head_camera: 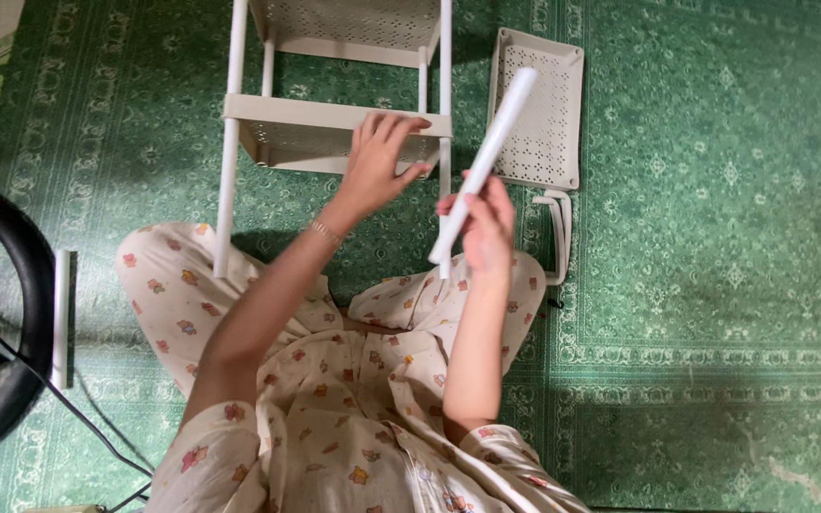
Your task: The person assembles a white plastic three-tier rolling cart by inserting vertical poles into the trays, adding a top tray, and attaching a handle. The person works on a green patterned floor in a room with a wooden cabinet and a fan.
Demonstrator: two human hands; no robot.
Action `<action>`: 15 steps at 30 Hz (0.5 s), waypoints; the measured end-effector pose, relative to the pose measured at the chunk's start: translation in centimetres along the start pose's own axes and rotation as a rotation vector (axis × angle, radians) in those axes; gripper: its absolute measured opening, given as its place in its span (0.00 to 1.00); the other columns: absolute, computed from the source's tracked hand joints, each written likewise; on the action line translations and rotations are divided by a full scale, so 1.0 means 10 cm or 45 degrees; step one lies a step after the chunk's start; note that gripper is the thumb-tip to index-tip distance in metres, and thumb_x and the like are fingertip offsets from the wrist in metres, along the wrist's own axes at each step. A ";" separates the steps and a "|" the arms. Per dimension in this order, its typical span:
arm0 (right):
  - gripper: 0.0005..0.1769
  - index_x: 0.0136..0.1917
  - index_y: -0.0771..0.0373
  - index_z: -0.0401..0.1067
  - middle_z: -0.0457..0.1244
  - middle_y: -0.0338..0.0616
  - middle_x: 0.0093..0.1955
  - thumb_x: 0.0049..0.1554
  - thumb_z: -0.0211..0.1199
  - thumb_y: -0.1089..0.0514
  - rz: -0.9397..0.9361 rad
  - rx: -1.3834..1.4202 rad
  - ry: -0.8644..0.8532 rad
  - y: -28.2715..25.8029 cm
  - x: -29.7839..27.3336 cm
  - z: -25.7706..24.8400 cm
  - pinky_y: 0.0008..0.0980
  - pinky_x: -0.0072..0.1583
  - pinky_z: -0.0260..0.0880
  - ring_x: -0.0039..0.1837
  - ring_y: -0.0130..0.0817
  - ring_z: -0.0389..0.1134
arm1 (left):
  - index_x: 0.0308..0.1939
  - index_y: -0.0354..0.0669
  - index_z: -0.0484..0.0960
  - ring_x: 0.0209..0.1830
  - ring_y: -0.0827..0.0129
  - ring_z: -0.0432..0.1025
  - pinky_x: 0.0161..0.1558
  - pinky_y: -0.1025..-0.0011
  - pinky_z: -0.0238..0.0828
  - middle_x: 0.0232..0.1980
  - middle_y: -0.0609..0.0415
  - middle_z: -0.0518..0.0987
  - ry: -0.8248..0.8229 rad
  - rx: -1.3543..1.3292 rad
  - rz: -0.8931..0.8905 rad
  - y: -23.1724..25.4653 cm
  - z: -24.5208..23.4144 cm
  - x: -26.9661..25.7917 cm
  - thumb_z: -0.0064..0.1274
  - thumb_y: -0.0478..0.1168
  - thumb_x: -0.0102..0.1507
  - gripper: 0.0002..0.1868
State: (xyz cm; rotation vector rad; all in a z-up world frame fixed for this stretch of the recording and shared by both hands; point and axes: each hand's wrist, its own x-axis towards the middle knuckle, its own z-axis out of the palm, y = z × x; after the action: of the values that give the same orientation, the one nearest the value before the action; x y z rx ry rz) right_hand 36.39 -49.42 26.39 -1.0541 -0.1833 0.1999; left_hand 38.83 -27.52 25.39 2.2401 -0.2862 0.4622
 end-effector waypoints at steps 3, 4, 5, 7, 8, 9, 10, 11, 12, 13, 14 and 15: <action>0.14 0.60 0.68 0.66 0.64 0.45 0.47 0.61 0.59 0.67 0.026 0.104 0.210 -0.06 0.05 -0.38 0.36 0.48 0.73 0.44 0.35 0.69 | 0.66 0.49 0.71 0.66 0.50 0.63 0.66 0.46 0.53 0.60 0.45 0.76 -0.043 0.704 0.274 -0.38 0.22 0.22 0.64 0.49 0.50 0.40; 0.12 0.58 0.67 0.67 0.63 0.42 0.46 0.61 0.60 0.67 0.037 0.174 0.257 -0.05 0.05 -0.50 0.33 0.44 0.69 0.42 0.32 0.66 | 0.66 0.52 0.71 0.66 0.53 0.64 0.66 0.47 0.53 0.61 0.48 0.76 -0.020 0.971 0.297 -0.50 0.33 0.31 0.60 0.48 0.50 0.39; 0.10 0.55 0.66 0.67 0.62 0.40 0.46 0.60 0.61 0.68 0.047 0.245 0.303 -0.03 0.05 -0.61 0.29 0.41 0.64 0.39 0.29 0.64 | 0.66 0.54 0.70 0.66 0.56 0.66 0.66 0.48 0.53 0.62 0.50 0.76 0.005 1.239 0.319 -0.61 0.43 0.35 0.57 0.47 0.49 0.39; 0.09 0.54 0.65 0.68 0.60 0.38 0.43 0.60 0.62 0.68 0.082 0.260 0.380 0.05 0.04 -0.80 0.26 0.39 0.58 0.37 0.26 0.59 | 0.65 0.52 0.72 0.61 0.57 0.68 0.65 0.43 0.54 0.58 0.49 0.77 -0.012 1.190 0.254 -0.83 0.57 0.36 0.53 0.44 0.58 0.28; 0.09 0.53 0.64 0.68 0.59 0.37 0.41 0.60 0.62 0.68 0.101 0.267 0.416 0.11 0.04 -0.88 0.25 0.38 0.55 0.36 0.24 0.57 | 0.64 0.51 0.73 0.59 0.57 0.69 0.64 0.40 0.55 0.56 0.49 0.78 -0.021 1.166 0.220 -0.91 0.62 0.36 0.51 0.43 0.63 0.23; 0.09 0.53 0.64 0.68 0.60 0.37 0.41 0.59 0.63 0.68 0.120 0.234 0.441 0.18 0.03 -0.95 0.24 0.36 0.55 0.35 0.23 0.57 | 0.61 0.50 0.74 0.58 0.58 0.70 0.63 0.42 0.56 0.55 0.50 0.78 -0.057 1.095 0.148 -0.97 0.68 0.36 0.51 0.42 0.65 0.19; 0.08 0.52 0.63 0.69 0.60 0.37 0.41 0.59 0.63 0.68 0.138 0.200 0.465 0.26 0.04 -1.00 0.24 0.35 0.54 0.35 0.22 0.58 | 0.58 0.49 0.75 0.58 0.59 0.70 0.61 0.44 0.58 0.54 0.51 0.78 -0.091 1.024 0.078 -1.02 0.71 0.36 0.50 0.41 0.67 0.15; 0.08 0.52 0.63 0.69 0.60 0.37 0.41 0.59 0.63 0.67 0.155 0.166 0.490 0.34 0.04 -1.05 0.23 0.34 0.54 0.34 0.22 0.58 | 0.55 0.47 0.75 0.57 0.60 0.71 0.60 0.45 0.59 0.53 0.53 0.78 -0.125 0.952 0.009 -1.04 0.73 0.36 0.49 0.40 0.69 0.10; 0.08 0.52 0.63 0.69 0.62 0.38 0.42 0.58 0.63 0.67 0.170 0.159 0.495 0.42 0.06 -1.09 0.23 0.33 0.54 0.33 0.22 0.58 | 0.53 0.48 0.75 0.55 0.61 0.71 0.58 0.47 0.59 0.51 0.54 0.78 -0.069 0.948 0.051 -1.05 0.74 0.35 0.50 0.40 0.67 0.10; 0.08 0.52 0.63 0.69 0.63 0.40 0.43 0.58 0.62 0.67 0.184 0.152 0.501 0.50 0.08 -1.12 0.22 0.33 0.54 0.33 0.22 0.58 | 0.51 0.48 0.75 0.54 0.62 0.71 0.56 0.48 0.60 0.50 0.55 0.78 -0.012 0.944 0.092 -1.04 0.73 0.34 0.51 0.41 0.66 0.10; 0.09 0.52 0.64 0.69 0.65 0.41 0.44 0.58 0.62 0.67 0.199 0.144 0.506 0.56 0.10 -1.15 0.22 0.33 0.53 0.32 0.22 0.58 | 0.49 0.49 0.75 0.52 0.63 0.71 0.54 0.50 0.60 0.49 0.56 0.78 0.045 0.939 0.134 -1.01 0.72 0.35 0.52 0.41 0.64 0.10; 0.10 0.54 0.64 0.70 0.64 0.41 0.44 0.58 0.63 0.66 0.225 0.103 0.529 0.61 0.13 -1.18 0.22 0.33 0.54 0.32 0.21 0.58 | 0.49 0.48 0.75 0.52 0.63 0.71 0.53 0.50 0.60 0.48 0.56 0.77 0.047 0.904 0.131 -0.98 0.70 0.36 0.53 0.42 0.63 0.11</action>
State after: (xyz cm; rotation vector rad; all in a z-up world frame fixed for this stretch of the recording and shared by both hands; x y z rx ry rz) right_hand 40.05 -56.11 15.40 -1.0088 0.2913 0.1421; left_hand 47.19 -26.73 15.99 2.9082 -0.2418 0.7469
